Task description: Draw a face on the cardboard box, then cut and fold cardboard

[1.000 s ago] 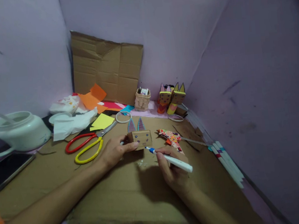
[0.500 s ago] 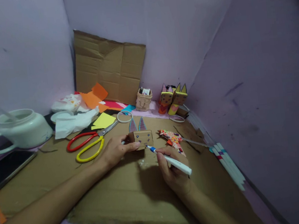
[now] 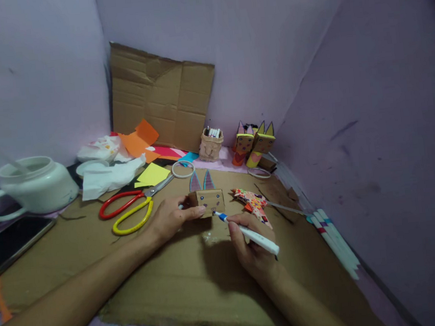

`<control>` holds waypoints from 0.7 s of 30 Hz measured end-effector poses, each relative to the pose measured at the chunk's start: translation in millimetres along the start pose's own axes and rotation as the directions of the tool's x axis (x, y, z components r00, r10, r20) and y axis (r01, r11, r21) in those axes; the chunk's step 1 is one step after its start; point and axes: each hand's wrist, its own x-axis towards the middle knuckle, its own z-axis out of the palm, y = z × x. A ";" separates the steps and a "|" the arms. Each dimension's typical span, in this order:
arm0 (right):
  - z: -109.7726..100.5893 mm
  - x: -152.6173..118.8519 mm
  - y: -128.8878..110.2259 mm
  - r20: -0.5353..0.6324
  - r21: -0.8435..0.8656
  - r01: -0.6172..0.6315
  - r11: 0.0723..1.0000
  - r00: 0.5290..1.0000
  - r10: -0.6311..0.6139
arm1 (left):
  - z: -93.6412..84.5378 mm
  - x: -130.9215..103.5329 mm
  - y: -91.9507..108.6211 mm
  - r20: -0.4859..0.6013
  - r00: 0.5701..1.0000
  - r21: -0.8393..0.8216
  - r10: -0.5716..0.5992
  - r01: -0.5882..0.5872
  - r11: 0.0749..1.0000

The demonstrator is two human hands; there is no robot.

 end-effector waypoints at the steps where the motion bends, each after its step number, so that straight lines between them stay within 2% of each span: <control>1: 0.2 0.0 0.2 -0.001 -0.001 0.001 1.000 1.000 -0.001 | 0.1 0.1 -0.1 0.003 1.000 -0.001 -0.002 0.002 1.000; 9: 0.0 0.7 -1.3 0.010 0.012 -0.021 1.000 1.000 0.021 | 0.4 0.3 0.9 -0.010 1.000 0.005 -0.004 0.004 1.000; 16: -1.9 -0.7 1.8 -0.045 0.025 -0.146 0.989 0.988 0.147 | 0.7 1.2 -0.2 -0.001 1.000 -0.010 -0.003 0.003 1.000; 21: -1.0 -1.1 4.4 -0.046 0.025 -0.177 0.984 0.983 0.178 | 0.1 1.5 -0.4 -0.014 1.000 0.015 0.002 -0.002 1.000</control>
